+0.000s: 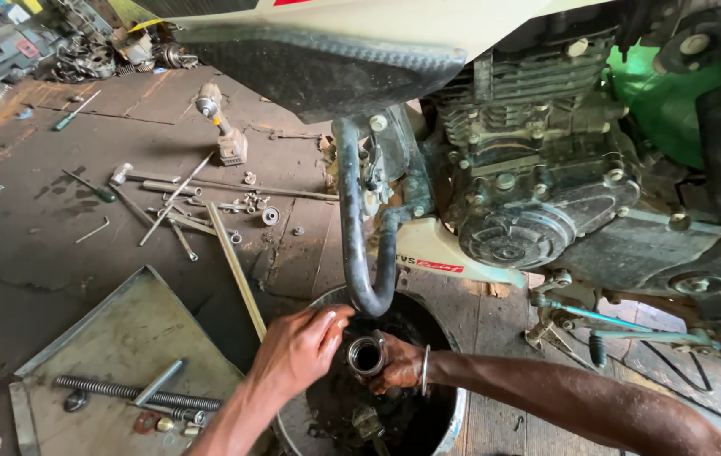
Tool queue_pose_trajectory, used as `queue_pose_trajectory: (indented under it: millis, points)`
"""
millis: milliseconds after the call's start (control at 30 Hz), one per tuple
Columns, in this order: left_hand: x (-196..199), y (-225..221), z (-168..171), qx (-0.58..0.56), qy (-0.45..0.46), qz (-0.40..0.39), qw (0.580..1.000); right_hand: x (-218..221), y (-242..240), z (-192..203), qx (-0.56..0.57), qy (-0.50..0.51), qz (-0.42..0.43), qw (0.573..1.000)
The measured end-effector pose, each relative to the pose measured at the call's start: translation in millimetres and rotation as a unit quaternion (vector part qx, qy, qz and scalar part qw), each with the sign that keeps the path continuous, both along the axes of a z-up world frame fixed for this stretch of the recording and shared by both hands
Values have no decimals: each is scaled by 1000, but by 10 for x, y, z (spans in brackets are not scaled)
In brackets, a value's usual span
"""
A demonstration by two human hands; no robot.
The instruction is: Repairing or servicing the front fork assembly of a motorcycle in a workshop.
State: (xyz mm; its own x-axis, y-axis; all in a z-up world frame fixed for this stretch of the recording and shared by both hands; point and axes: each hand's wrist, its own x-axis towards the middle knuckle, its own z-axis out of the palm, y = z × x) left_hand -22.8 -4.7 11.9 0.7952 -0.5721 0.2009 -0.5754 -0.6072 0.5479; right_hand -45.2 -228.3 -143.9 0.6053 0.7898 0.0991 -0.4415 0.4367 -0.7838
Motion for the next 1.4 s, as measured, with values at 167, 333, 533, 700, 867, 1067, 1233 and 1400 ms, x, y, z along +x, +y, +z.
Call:
queue_pose_trajectory:
  millis: [167, 333, 533, 700, 867, 1067, 1233, 1400]
  points:
    - [-402, -154, 177, 45, 21, -9, 999, -145, 168, 333, -111, -83, -128, 982]
    - [-575, -434, 37, 196, 176, 72, 962, -119, 289, -450, -240, -319, -280, 873]
    - [-506, -218, -24, 131, 128, 20, 983, -60, 239, -575, -360, -282, -260, 850]
    - [-255, -11, -2, 130, 24, -205, 970, -189, 331, 58, -102, -92, -145, 980]
    - [-219, 68, -5, 15, 30, -186, 982, -29, 255, -423, -213, -269, -114, 932]
    - [-242, 127, 63, -148, -2, -118, 982, -9, 266, -80, -139, -25, -102, 985]
    - [-9, 371, -984, -333, 106, 45, 936, -12, 149, 151, -151, 26, -145, 977]
    - [101, 443, -2851, -9, 108, 297, 949, 9, 235, 314, -217, 20, -225, 950]
